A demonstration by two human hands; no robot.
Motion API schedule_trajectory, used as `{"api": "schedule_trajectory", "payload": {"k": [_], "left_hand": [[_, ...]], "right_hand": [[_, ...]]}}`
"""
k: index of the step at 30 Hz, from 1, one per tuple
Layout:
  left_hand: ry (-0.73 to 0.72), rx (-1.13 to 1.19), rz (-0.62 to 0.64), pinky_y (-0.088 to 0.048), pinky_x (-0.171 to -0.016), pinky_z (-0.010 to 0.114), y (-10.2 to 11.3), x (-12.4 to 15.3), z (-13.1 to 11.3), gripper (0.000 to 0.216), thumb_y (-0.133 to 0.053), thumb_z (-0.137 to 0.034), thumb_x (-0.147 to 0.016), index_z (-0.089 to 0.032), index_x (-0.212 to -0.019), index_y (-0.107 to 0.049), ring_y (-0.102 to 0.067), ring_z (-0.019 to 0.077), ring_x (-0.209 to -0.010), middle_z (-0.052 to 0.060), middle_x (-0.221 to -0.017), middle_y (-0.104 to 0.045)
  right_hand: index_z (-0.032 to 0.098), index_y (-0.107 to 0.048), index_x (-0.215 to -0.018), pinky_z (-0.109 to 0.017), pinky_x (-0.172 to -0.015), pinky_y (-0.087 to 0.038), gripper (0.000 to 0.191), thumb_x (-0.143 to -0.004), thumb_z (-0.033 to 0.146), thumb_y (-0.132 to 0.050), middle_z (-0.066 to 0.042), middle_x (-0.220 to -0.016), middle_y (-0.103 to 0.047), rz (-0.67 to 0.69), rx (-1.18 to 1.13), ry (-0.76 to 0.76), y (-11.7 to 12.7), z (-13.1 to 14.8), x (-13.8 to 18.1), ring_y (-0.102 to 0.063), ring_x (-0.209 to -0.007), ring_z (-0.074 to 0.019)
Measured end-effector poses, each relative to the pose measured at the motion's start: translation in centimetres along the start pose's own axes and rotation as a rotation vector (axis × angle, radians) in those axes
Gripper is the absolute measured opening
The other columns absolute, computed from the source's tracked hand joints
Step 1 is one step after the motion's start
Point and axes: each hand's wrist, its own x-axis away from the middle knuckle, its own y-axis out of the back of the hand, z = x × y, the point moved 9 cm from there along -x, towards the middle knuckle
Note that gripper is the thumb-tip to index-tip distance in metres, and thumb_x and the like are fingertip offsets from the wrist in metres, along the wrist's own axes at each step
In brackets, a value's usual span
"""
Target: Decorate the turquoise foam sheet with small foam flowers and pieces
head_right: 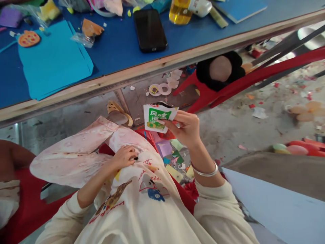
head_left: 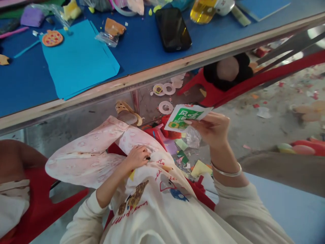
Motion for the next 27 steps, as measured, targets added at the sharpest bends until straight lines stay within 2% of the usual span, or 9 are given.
{"api": "schedule_trajectory", "payload": {"k": [4, 7, 11, 17, 20, 23, 25, 27], "left_hand": [[0.010, -0.037, -0.003, -0.035, -0.086, 0.038, 0.0, -0.4, -0.1, 0.012, -0.062, -0.020, -0.071, -0.015, -0.082, -0.064, -0.052, 0.0238, -0.096, 0.008, -0.091, -0.059], [0.008, -0.025, -0.002, -0.035, -0.084, 0.038, -0.2, -0.7, -0.2, 0.007, -0.063, -0.019, -0.067, -0.015, -0.073, -0.064, -0.054, 0.0235, -0.091, 0.007, -0.084, -0.060], [0.033, 0.029, -0.028, -0.037, -0.083, 0.038, 0.1, -1.0, 0.2, 0.003, -0.062, -0.017, -0.063, -0.016, -0.066, -0.063, -0.056, 0.0229, -0.086, 0.005, -0.076, -0.061], [0.099, 0.179, -0.100, -0.044, -0.075, 0.026, 2.9, -0.4, 3.0, 0.011, -0.060, -0.015, -0.066, -0.017, -0.076, -0.066, -0.058, 0.0148, -0.079, 0.001, -0.083, -0.064], [0.114, 0.202, -0.163, -0.046, -0.074, 0.025, 4.6, -1.9, 3.6, 0.016, -0.055, -0.016, -0.073, -0.014, -0.086, -0.064, -0.059, 0.0143, -0.082, 0.004, -0.088, -0.063], [0.045, 0.178, -0.170, -0.045, -0.081, 0.028, 4.3, -5.6, 0.7, 0.027, -0.051, -0.015, -0.076, -0.013, -0.101, -0.062, -0.058, 0.0163, -0.091, 0.008, -0.099, -0.062], [-0.070, 0.150, -0.099, -0.045, -0.085, 0.029, 2.6, -8.0, -2.9, 0.039, -0.059, -0.016, -0.072, -0.018, -0.111, -0.060, -0.058, 0.0177, -0.095, 0.007, -0.106, -0.061], [-0.157, 0.099, -0.033, -0.042, -0.089, 0.034, 0.9, -9.2, -5.7, 0.045, -0.061, -0.018, -0.071, -0.021, -0.115, -0.058, -0.057, 0.0215, -0.099, 0.007, -0.105, -0.063]], "right_hand": [[0.021, -0.071, -0.081, -0.020, -0.051, -0.046, 0.019, -0.068, 0.008, -0.071, 0.002, -0.078, -0.068, 0.013, 0.026, 0.016, -0.3, -0.1, 0.0, -0.061, -0.061, -0.0107], [0.020, -0.071, -0.078, -0.019, -0.047, -0.044, 0.014, -0.068, 0.010, -0.071, 0.001, -0.075, -0.068, 0.014, 0.047, 0.011, -0.3, -0.2, 0.0, -0.059, -0.056, -0.0099], [0.023, -0.072, -0.081, -0.020, -0.051, -0.047, 0.018, -0.068, 0.010, -0.071, 0.002, -0.077, -0.069, -0.020, 0.026, 0.006, 0.1, -0.3, 0.1, -0.061, -0.061, -0.0113], [0.025, -0.072, -0.082, -0.019, -0.050, -0.046, 0.026, -0.065, 0.005, -0.071, 0.004, -0.075, -0.069, -0.064, -0.001, -0.025, 1.3, -0.5, 0.4, -0.059, -0.059, -0.0098], [0.025, -0.073, -0.083, -0.020, -0.053, -0.049, 0.026, -0.065, 0.006, -0.071, 0.003, -0.079, -0.070, -0.083, -0.033, -0.033, 1.7, -0.4, 0.4, -0.061, -0.063, -0.0113], [0.023, -0.073, -0.082, -0.024, -0.055, -0.050, 0.017, -0.069, 0.012, -0.070, 0.000, -0.081, -0.070, -0.086, -0.093, -0.082, 1.7, -0.7, 0.2, -0.063, -0.065, -0.0140], [0.021, -0.073, -0.080, -0.026, -0.056, -0.051, 0.010, -0.072, 0.018, -0.068, -0.002, -0.080, -0.070, -0.064, -0.128, -0.135, 1.4, -0.9, 0.0, -0.063, -0.065, -0.0158], [0.020, -0.073, -0.079, -0.027, -0.058, -0.052, 0.008, -0.073, 0.021, -0.067, -0.003, -0.080, -0.070, -0.053, -0.162, -0.170, 1.2, -1.0, -0.3, -0.064, -0.066, -0.0169]]}}
